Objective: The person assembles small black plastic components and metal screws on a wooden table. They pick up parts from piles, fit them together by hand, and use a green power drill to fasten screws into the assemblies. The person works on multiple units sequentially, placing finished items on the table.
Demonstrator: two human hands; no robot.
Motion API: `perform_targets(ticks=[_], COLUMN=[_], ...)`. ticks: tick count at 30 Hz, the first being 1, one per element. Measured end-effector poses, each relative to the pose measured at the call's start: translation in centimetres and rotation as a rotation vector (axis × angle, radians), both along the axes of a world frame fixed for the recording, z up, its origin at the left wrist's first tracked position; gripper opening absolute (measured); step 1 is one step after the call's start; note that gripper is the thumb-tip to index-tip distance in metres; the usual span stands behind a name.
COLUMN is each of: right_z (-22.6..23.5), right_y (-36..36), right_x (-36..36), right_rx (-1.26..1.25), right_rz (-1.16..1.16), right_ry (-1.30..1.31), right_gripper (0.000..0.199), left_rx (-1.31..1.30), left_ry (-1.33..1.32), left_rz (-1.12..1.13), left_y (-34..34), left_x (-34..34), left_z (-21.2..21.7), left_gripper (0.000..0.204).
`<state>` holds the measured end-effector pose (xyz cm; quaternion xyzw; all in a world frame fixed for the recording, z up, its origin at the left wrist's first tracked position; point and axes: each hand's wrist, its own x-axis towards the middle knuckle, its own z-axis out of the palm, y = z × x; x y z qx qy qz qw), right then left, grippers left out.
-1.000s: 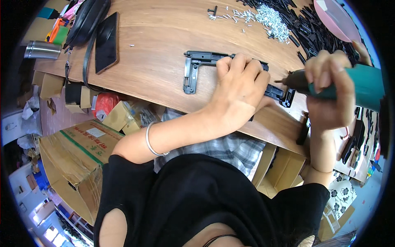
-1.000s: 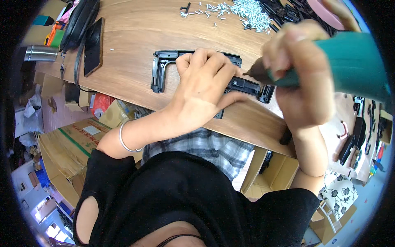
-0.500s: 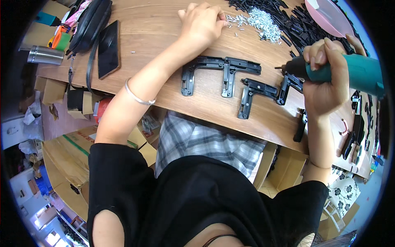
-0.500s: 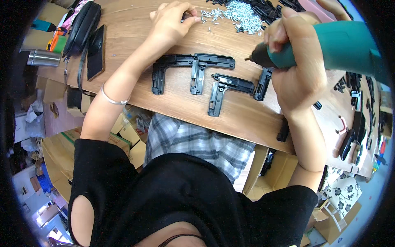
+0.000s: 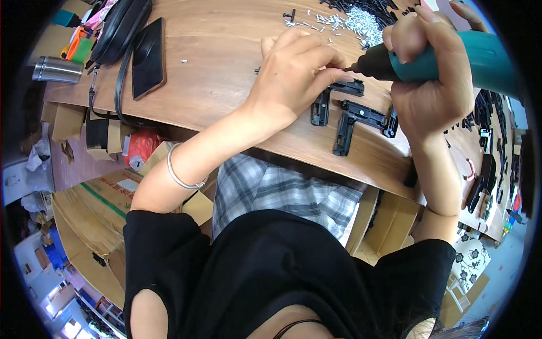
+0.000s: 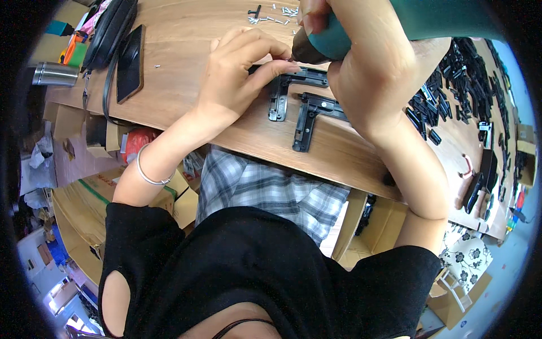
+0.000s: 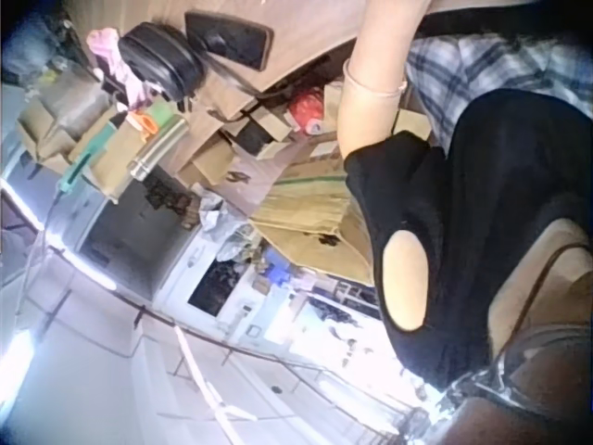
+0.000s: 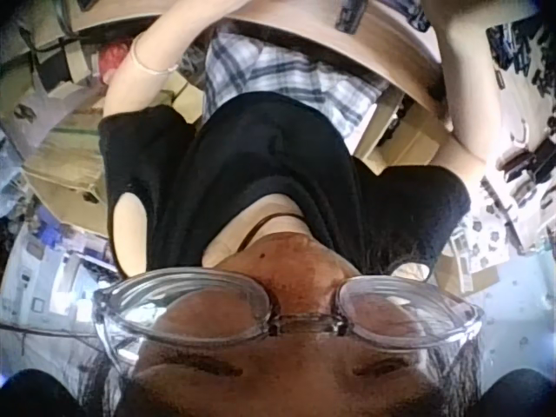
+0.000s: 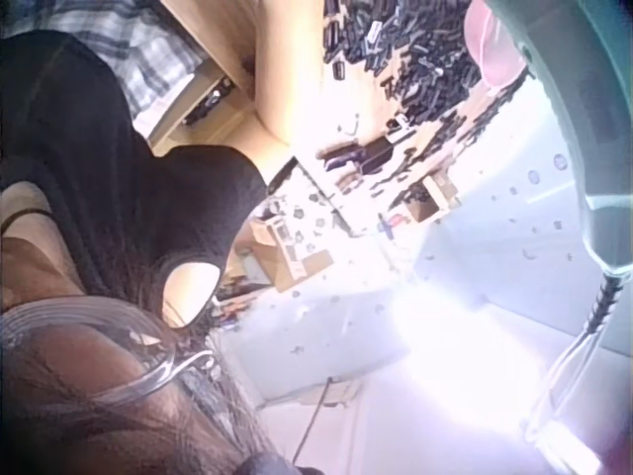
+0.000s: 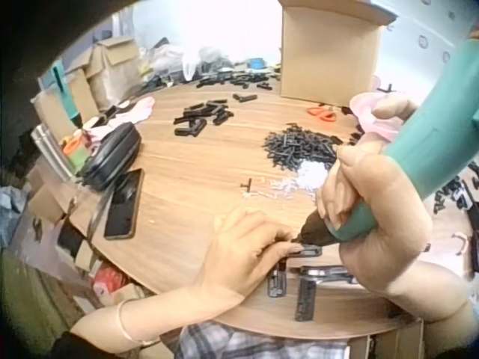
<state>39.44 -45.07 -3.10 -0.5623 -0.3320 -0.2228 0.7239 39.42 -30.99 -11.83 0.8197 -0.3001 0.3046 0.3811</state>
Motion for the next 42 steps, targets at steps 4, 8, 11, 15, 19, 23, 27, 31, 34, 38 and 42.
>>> perform_targets(ticks=[4,8,11,15,19,23,27,31,34,38,42], right_z=[-2.4,-3.1,-3.4,-3.9,-4.0,-4.4,-4.9,-2.9,-1.3,-1.2,-2.5], right_y=[-2.9,-2.4,-2.5,-2.4,-1.9,-1.9,-3.0,-2.7,-4.2,-4.5,-4.8], right_x=[1.4,1.6,1.9,2.3,2.3,2.8,3.4,2.6,3.0,3.8,5.0], right_rx=[-0.18,-0.456,-0.708,-0.734,-0.63,-0.603,-0.328,-0.157,-0.061,-0.03,-0.302], right_rz=[0.156,-0.15,-0.392,-0.429,-0.291,-0.187,0.243,0.181,0.119,0.005,-0.15], right_ry=[-0.085,-0.346,-0.575,-0.593,-0.454,-0.396,-0.085,0.13,0.213,0.137,-0.204], right_gripper=[0.024,0.018,0.018,0.019,0.019,0.017,0.019,0.019,0.019,0.014,0.011], left_rx=[0.119,0.126,0.168,0.237,0.223,0.191,0.189,0.225,0.227,0.193,0.253], left_ry=[0.001,0.041,0.16,0.261,0.282,0.267,0.245,0.227,0.26,0.156,0.265], left_rz=[0.037,0.062,0.046,0.042,0.046,0.052,0.034,0.062,0.093,0.263,0.273], left_y=[-0.2,-0.5,-0.4,-0.4,-0.9,-1.0,-1.2,-1.0,-1.0,-0.6,0.7], left_x=[-0.5,-0.9,-1.2,-1.3,-1.1,-1.0,-0.8,-0.9,-0.7,3.4,6.2], left_z=[0.2,-0.4,-1.0,-1.1,-1.2,-1.5,-1.5,-1.5,-1.2,-0.9,-1.1], left_gripper=[0.023,0.032,0.034,0.031,0.032,0.032,0.032,0.033,0.032,0.025,0.016])
